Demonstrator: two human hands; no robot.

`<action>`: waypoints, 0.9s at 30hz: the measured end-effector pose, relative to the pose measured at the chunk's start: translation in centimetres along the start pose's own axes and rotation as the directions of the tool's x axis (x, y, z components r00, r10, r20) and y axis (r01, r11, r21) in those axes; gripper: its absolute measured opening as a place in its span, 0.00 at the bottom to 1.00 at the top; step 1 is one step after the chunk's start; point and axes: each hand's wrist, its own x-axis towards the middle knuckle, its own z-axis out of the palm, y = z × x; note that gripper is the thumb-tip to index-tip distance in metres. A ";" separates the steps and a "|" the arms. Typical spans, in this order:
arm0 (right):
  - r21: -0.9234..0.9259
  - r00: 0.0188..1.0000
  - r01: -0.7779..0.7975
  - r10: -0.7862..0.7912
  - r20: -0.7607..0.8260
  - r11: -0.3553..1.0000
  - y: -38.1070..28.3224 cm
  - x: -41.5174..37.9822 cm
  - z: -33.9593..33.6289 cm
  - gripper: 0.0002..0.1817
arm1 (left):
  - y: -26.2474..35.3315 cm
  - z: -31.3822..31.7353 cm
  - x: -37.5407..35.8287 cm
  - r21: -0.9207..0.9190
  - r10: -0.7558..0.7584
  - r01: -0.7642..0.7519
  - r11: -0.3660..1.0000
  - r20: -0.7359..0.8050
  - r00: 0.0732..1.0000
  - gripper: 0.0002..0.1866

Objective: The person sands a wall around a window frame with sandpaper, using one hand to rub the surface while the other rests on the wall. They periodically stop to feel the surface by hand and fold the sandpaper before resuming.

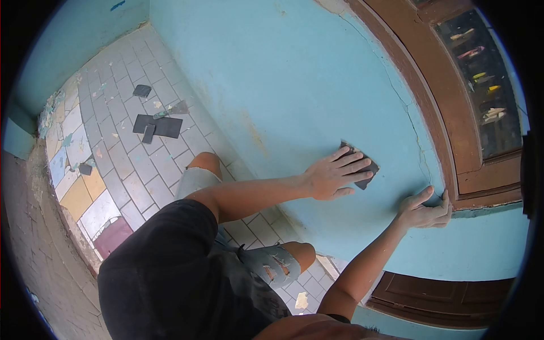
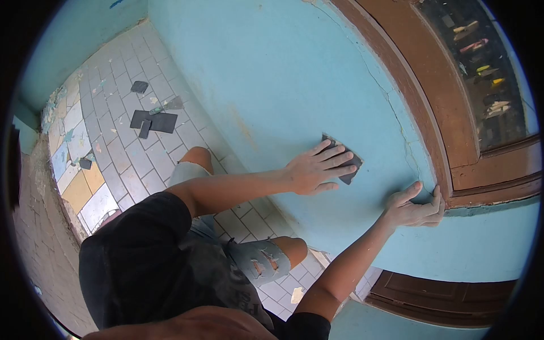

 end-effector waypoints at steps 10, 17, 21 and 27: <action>0.003 0.999 -0.042 0.042 0.005 0.999 -0.5 -0.2 0.7 0.36 | -8.6 -3.6 5.4 0.115 -0.346 0.480 0.870 -0.551 0.759 0.46; 0.011 0.998 0.034 -0.035 0.055 0.999 0.4 -0.2 -0.3 0.37 | -4.5 -2.7 1.4 0.174 -0.245 0.269 0.947 -0.148 0.958 0.47; -0.035 1.000 0.000 0.001 0.029 0.999 -0.2 -0.5 0.1 0.35 | -9.5 -6.7 8.4 -0.241 -0.629 0.628 0.740 -0.578 0.520 0.47; -0.021 0.998 0.055 -0.055 0.001 0.998 0.1 -0.4 0.2 0.33 | -1.8 0.2 1.6 0.037 0.019 -0.018 0.999 -0.018 1.000 0.41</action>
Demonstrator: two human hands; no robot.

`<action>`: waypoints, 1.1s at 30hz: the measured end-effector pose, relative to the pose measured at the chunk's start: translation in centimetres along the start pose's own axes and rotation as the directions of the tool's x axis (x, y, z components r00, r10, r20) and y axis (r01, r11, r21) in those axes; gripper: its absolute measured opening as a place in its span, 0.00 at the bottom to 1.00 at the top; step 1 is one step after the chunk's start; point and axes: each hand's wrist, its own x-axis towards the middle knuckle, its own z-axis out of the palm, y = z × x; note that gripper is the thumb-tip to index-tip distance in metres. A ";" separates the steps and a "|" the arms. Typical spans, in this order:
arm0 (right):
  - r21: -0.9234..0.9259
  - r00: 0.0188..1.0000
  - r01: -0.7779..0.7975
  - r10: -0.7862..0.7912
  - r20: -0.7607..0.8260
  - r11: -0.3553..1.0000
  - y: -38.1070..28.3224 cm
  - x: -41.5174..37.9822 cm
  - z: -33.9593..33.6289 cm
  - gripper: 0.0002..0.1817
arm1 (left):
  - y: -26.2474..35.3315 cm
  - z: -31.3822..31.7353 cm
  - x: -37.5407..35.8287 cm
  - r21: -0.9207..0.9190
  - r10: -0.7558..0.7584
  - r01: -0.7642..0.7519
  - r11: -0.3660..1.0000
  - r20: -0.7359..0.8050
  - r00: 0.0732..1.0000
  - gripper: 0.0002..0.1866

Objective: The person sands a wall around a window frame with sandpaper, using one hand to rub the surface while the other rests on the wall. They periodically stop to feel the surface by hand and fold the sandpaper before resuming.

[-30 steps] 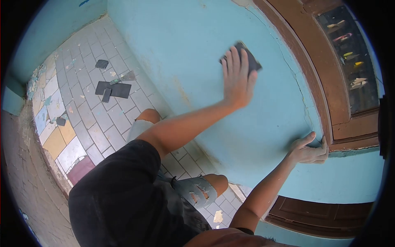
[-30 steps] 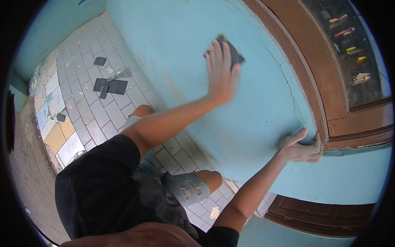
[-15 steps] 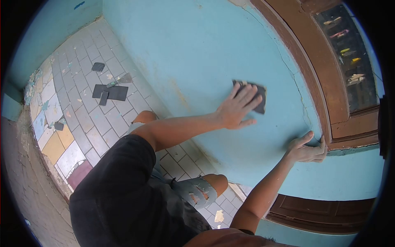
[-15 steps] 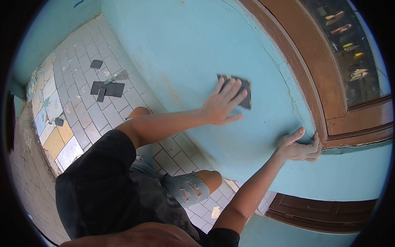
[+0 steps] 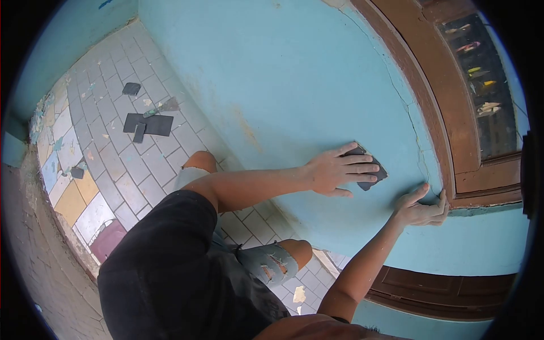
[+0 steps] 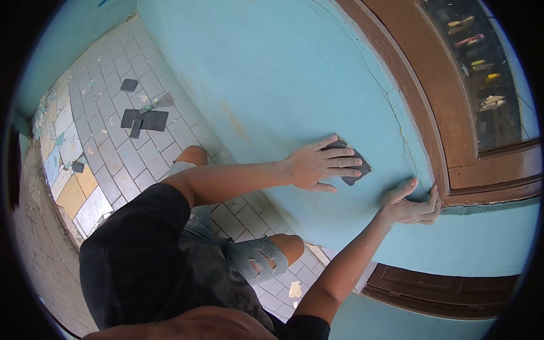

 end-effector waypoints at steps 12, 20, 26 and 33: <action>0.012 0.999 -0.042 0.042 0.008 0.999 -0.1 -0.1 -0.1 0.35 | -0.8 0.2 0.9 0.109 -0.189 0.210 0.972 -0.177 0.966 0.41; 0.035 0.999 -0.039 0.038 0.028 0.999 -0.2 -0.1 -0.2 0.34 | -6.4 -6.7 8.7 -0.134 -0.501 0.530 0.837 -0.577 0.646 0.44; 0.046 0.993 -0.111 0.110 0.032 0.993 -0.8 -0.1 -0.8 0.34 | 1.9 0.0 4.5 -0.024 0.120 -0.120 0.992 0.007 0.993 0.39; 0.114 0.993 -0.097 0.089 0.072 0.989 -0.3 -0.2 -0.8 0.34 | -5.7 -6.1 11.4 -0.029 -0.362 0.451 0.892 -0.644 0.674 0.40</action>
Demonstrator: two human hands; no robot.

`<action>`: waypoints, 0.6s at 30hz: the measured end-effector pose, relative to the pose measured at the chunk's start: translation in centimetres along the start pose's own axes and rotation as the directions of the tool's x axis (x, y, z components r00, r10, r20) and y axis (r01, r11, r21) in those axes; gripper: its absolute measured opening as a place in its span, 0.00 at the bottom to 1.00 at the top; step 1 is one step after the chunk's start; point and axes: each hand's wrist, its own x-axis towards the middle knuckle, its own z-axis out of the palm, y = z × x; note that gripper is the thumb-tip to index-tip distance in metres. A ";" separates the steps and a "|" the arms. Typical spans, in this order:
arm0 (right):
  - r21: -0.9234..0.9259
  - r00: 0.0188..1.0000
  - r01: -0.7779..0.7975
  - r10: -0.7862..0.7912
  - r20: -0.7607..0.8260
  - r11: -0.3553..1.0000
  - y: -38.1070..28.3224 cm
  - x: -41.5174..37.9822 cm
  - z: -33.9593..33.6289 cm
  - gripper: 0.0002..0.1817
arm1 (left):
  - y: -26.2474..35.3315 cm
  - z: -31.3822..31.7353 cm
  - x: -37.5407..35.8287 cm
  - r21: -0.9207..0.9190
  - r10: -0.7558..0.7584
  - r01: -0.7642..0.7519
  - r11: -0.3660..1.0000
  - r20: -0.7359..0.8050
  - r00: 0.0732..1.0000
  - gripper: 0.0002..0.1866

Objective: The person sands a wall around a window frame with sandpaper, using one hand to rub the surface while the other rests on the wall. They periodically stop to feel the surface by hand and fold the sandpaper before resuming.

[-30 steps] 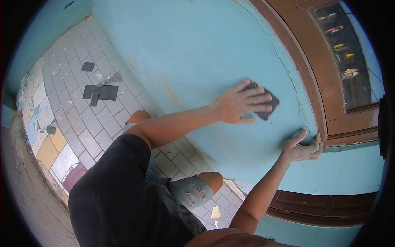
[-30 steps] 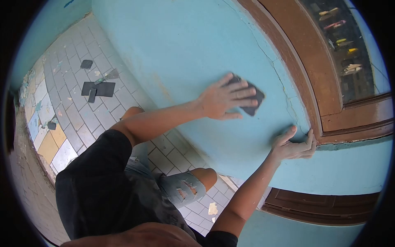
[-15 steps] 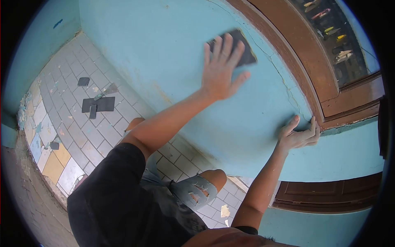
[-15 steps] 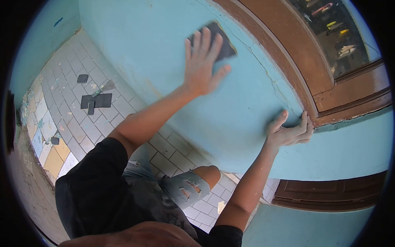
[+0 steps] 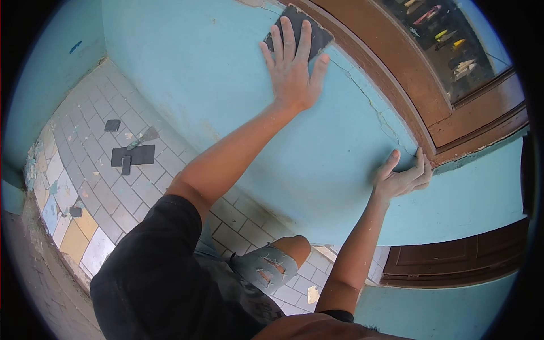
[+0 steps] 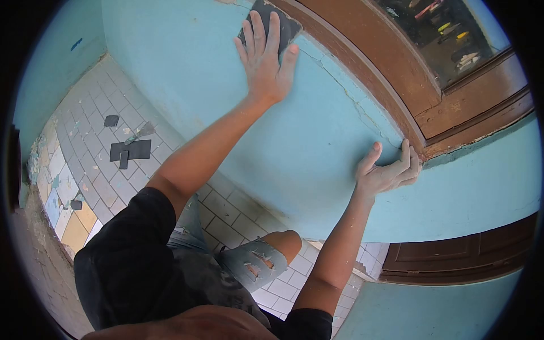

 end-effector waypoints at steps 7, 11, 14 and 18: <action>0.013 0.999 -0.046 0.047 -0.020 0.999 -1.1 0.2 -0.2 0.34 | 2.3 -2.4 -3.7 -0.399 0.689 -0.563 0.723 0.469 0.552 0.40; 0.045 0.998 -0.031 0.028 0.050 0.999 -0.5 0.2 -1.1 0.34 | -2.0 -3.0 3.3 0.124 0.260 -0.284 0.951 0.181 0.949 0.40; 0.032 0.994 -0.091 0.093 -0.052 0.995 -1.3 0.1 0.3 0.35 | -1.7 -1.6 2.3 0.141 0.121 -0.134 0.981 0.095 0.988 0.42; -0.061 0.977 -0.195 0.189 -0.096 0.979 -2.5 0.2 0.2 0.36 | 1.2 -2.8 -4.1 -0.142 0.580 -0.583 0.800 0.430 0.692 0.41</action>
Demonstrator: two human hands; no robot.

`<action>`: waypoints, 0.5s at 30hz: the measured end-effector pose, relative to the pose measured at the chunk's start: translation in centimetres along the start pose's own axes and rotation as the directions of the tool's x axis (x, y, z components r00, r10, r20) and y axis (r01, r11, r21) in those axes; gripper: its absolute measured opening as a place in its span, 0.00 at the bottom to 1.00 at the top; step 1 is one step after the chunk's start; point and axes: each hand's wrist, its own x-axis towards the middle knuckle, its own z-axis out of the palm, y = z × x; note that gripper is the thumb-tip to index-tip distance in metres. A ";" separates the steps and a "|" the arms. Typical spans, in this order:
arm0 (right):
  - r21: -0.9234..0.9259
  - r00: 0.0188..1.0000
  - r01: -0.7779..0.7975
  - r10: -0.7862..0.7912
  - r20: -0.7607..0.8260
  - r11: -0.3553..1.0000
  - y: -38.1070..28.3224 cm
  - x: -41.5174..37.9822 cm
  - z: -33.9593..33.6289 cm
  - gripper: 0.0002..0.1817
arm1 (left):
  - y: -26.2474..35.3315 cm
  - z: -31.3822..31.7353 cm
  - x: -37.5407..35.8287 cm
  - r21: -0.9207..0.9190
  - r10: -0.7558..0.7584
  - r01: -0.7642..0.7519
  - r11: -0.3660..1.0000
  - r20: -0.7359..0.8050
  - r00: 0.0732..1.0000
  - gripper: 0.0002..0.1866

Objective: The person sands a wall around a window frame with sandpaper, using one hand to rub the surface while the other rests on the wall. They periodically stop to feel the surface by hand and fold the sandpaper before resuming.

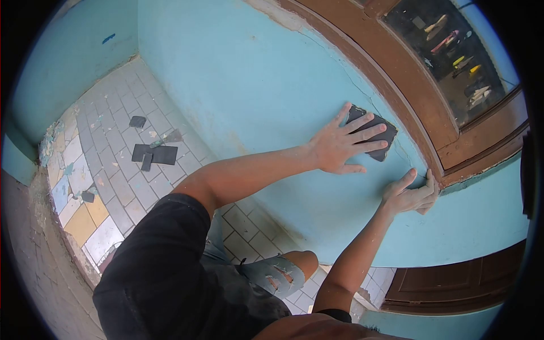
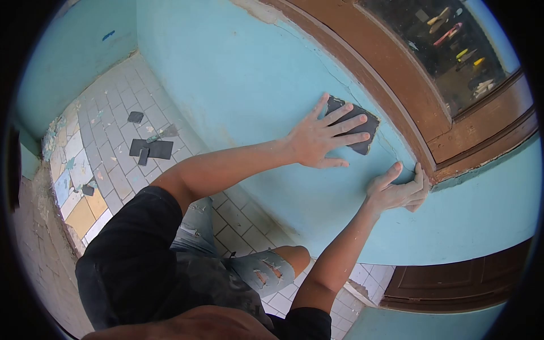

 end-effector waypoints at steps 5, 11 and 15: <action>0.044 0.990 0.017 -0.023 0.141 0.999 0.9 0.3 -1.3 0.37 | -10.1 -3.3 2.3 0.007 -0.545 0.600 0.800 -0.411 0.731 0.43; 0.026 0.980 -0.122 0.116 0.162 0.992 -0.3 0.3 -1.2 0.39 | -5.6 -3.5 -1.8 0.142 -0.164 0.163 0.976 -0.005 0.986 0.41; -0.002 0.979 -0.062 0.061 0.192 0.998 0.4 0.5 -1.5 0.41 | -11.3 -5.6 1.2 0.126 -0.542 0.568 0.813 -0.192 0.818 0.41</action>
